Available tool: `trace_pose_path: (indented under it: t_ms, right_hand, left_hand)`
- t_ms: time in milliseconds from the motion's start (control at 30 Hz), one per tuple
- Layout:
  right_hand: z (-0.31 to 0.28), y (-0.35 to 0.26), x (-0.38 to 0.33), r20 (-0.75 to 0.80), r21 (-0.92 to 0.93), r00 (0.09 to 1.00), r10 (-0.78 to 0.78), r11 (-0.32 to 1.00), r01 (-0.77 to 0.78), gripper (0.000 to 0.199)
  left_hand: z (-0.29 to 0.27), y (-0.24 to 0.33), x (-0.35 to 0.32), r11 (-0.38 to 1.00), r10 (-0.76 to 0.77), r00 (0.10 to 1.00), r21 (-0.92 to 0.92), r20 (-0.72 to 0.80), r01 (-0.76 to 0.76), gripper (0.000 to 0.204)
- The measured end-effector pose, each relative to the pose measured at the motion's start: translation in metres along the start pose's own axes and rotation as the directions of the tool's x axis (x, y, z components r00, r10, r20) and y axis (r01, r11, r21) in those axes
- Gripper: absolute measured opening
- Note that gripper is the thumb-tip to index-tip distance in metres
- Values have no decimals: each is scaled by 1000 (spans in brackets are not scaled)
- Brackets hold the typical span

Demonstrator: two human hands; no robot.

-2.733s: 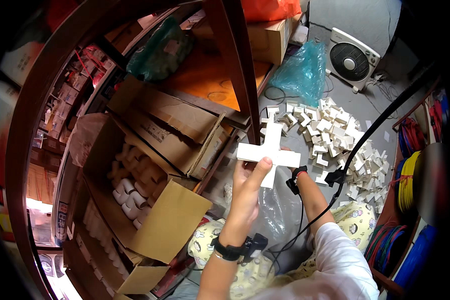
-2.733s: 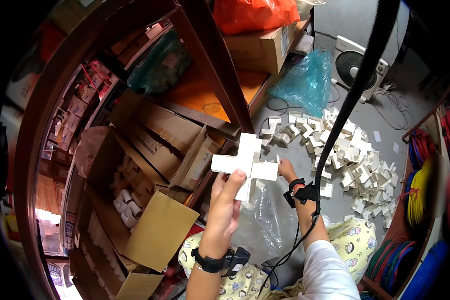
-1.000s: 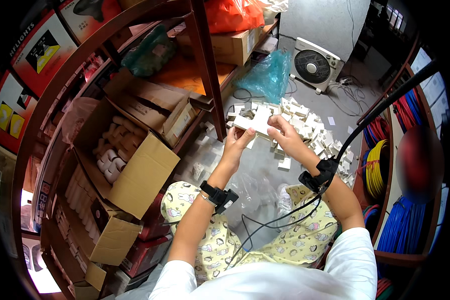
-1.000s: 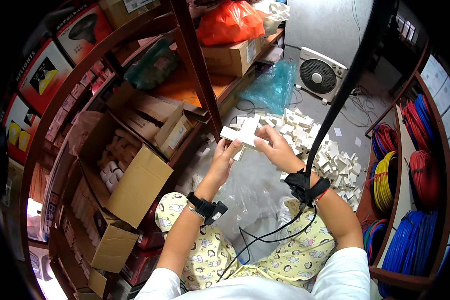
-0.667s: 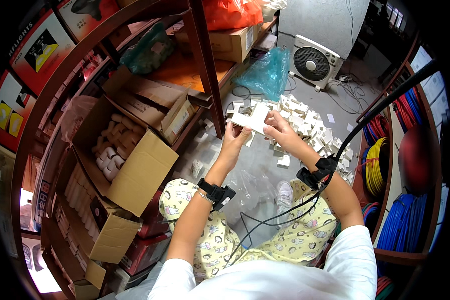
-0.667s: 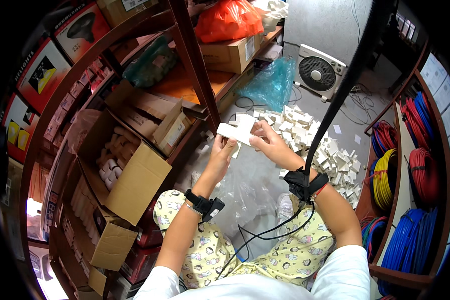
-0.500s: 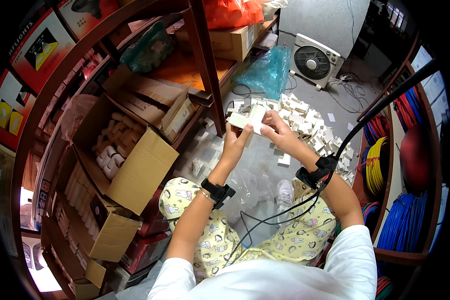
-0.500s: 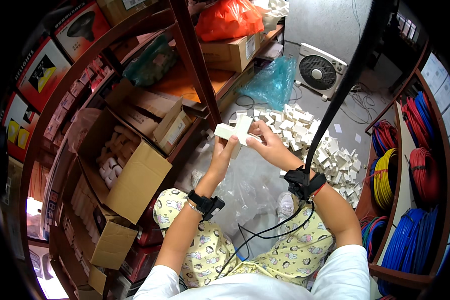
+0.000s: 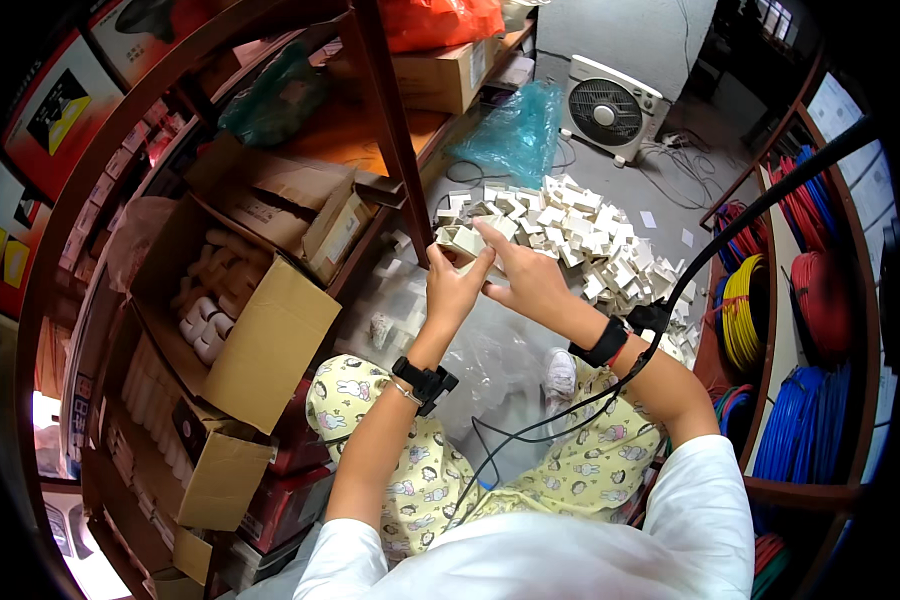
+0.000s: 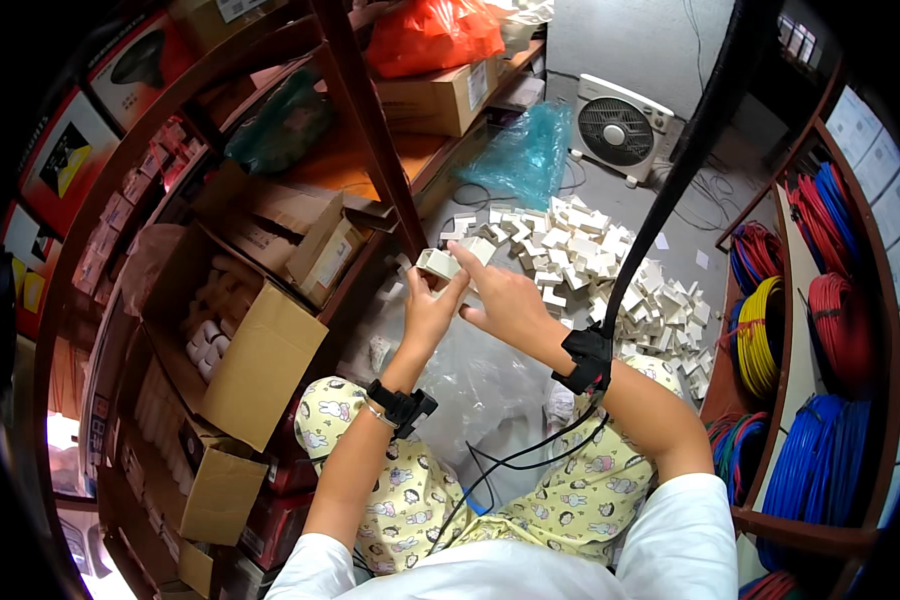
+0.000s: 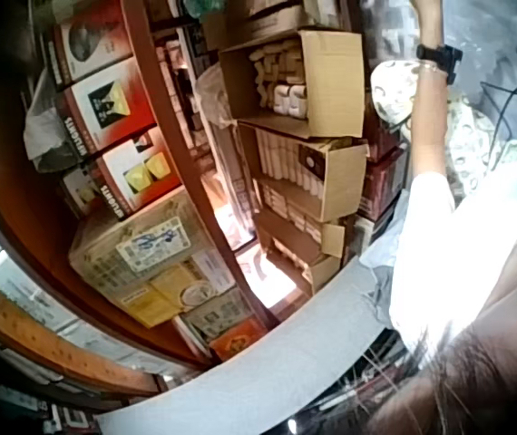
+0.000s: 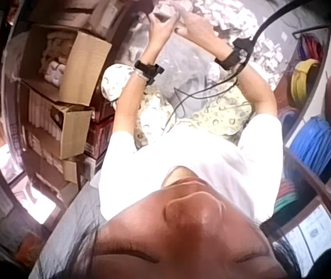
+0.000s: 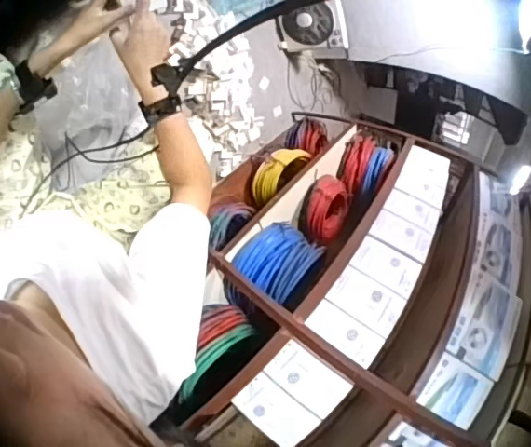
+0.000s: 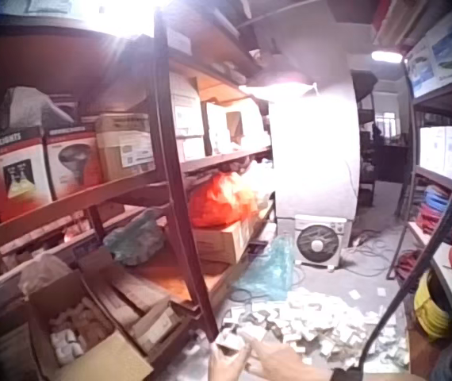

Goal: The person sits on the floor and assembles small, white, cross-shaped plastic components by hand. They pick up individual pieces from a pile, fit them together to form a larger unit, and place the finished assembly into a clear plastic bag.

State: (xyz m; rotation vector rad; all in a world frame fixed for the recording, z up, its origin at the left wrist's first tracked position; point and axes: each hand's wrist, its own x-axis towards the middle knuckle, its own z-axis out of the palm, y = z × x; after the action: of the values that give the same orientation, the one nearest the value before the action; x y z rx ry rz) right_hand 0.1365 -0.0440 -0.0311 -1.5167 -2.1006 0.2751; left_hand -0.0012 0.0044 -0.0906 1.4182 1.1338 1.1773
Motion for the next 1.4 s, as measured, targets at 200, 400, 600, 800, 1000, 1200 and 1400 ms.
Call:
trace_pose_path:
  t_ms: [200, 400, 600, 800, 1000, 1200, 1400]
  right_hand:
    - [22, -4, -10, -184, -96, 982, -38, 995, 21, 81]
    - [25, -1, -17, -306, -162, 941, -147, 982, 101, 82]
    - [31, 3, -22, -160, -166, 963, -215, 968, 189, 75]
    - [21, 13, -33, 41, 90, 989, -145, 986, 140, 43]
    - [21, 16, -45, 26, 163, 989, -146, 977, 140, 32]
    - [6, 55, -57, 89, 121, 996, 31, 992, -42, 31]
    - [-6, 55, -81, 650, 193, 760, 30, 960, -202, 39]
  left_hand:
    - [-5, 7, -4, 992, -124, 992, -10, 9, 124, 55]
    - [-6, 13, -8, 995, -94, 996, -22, -14, 93, 68]
    - [-6, 7, -21, 943, -194, 980, 285, 43, 174, 75]
    - [-5, -8, -32, 876, -259, 962, 440, 85, 197, 80]
    - [-5, 0, -51, 861, -213, 969, 494, 126, 125, 83]
    - [-29, 35, -74, 672, -65, 881, 674, 468, -309, 63]
    - [-44, -3, -120, 273, -274, 859, 891, 433, -362, 67]
